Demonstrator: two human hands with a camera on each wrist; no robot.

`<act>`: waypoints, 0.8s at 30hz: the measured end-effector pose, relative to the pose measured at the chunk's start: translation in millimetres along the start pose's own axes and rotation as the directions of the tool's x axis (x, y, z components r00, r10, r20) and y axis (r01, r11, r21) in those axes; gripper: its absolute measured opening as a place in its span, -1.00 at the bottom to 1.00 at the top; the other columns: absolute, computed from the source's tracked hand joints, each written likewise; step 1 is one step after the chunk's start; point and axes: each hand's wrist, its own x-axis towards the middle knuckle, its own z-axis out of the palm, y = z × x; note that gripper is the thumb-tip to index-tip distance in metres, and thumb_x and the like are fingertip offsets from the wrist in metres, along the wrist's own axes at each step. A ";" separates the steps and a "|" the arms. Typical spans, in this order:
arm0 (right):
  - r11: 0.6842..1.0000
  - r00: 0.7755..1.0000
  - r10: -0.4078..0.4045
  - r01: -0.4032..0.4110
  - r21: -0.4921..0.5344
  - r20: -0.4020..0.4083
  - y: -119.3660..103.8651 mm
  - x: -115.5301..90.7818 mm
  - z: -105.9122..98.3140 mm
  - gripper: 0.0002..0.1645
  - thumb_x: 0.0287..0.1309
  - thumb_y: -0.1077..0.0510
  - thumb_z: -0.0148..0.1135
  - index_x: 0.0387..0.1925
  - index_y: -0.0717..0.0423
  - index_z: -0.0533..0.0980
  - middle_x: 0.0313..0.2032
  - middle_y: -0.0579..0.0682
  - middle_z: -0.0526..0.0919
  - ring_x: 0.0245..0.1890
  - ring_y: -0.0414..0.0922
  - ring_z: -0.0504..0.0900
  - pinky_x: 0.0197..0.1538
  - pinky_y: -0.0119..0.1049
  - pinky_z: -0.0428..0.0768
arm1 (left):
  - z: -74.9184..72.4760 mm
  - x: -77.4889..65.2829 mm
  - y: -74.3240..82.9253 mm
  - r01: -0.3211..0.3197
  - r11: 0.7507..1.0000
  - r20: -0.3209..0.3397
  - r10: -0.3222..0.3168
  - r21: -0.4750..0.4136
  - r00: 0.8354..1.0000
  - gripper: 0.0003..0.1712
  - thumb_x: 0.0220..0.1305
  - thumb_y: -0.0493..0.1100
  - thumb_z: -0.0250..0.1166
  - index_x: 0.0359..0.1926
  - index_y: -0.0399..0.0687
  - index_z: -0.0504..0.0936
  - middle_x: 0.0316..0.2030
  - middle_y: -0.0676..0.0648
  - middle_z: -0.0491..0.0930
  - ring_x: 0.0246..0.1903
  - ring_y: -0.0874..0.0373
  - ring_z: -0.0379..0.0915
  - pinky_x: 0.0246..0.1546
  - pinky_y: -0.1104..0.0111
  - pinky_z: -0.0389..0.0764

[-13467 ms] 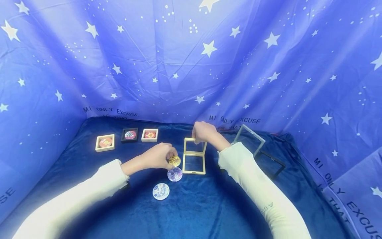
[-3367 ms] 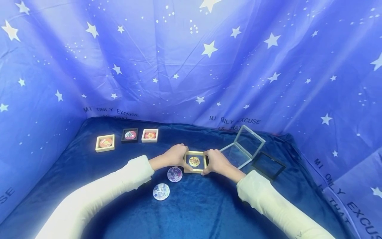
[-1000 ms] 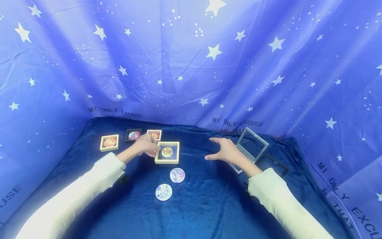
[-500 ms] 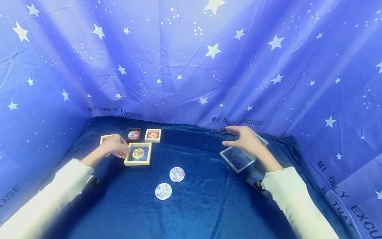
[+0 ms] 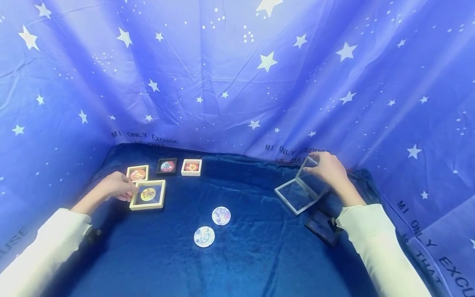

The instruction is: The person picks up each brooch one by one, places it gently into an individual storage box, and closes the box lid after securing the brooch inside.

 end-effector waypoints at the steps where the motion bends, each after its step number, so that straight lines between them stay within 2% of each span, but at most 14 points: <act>1: 1.000 1.000 0.013 -0.013 -0.008 0.001 3.1 0.2 -1.5 -0.15 0.35 -0.03 0.28 0.45 0.39 0.23 0.38 0.49 0.31 0.34 0.49 0.29 0.27 0.43 0.33 | -2.3 -0.8 -2.5 0.010 1.000 0.000 -0.010 -0.008 1.000 -0.85 0.12 -0.32 0.34 -0.37 -0.40 0.64 -0.66 0.03 0.61 -0.63 0.27 0.61 -0.42 0.34 0.74; 9: 0.994 0.995 0.096 -0.095 -0.051 0.011 22.5 3.0 -5.8 -0.16 0.35 0.01 0.27 0.43 0.45 0.22 0.36 0.54 0.27 0.30 0.53 0.30 0.23 0.44 0.37 | -16.1 -4.4 -21.3 0.072 0.996 0.000 -0.072 -0.050 0.997 -0.77 0.17 -0.34 0.35 -0.25 -0.52 0.64 -0.68 0.04 0.62 -0.65 0.28 0.60 -0.48 0.40 0.71; 15: 0.989 0.991 0.126 -0.122 -0.082 0.039 32.1 6.1 -6.2 -0.16 0.31 0.03 0.29 0.37 0.53 0.25 0.32 0.59 0.28 0.27 0.56 0.30 0.22 0.45 0.37 | -21.4 -6.2 -30.6 0.111 0.992 0.007 -0.111 -0.056 0.994 -0.76 0.18 -0.35 0.34 -0.23 -0.54 0.60 -0.67 0.02 0.61 -0.64 0.26 0.60 -0.46 0.39 0.71; 24: 0.986 0.989 0.135 -0.129 -0.102 0.057 39.5 10.9 -5.5 -0.29 0.30 0.11 0.25 0.27 0.57 0.34 0.24 0.57 0.39 0.20 0.55 0.39 0.19 0.42 0.42 | -23.8 -7.6 -37.9 0.115 0.992 0.019 -0.114 -0.047 0.993 -0.74 0.17 -0.33 0.35 -0.22 -0.53 0.59 -0.63 0.00 0.64 -0.61 0.25 0.62 -0.42 0.37 0.72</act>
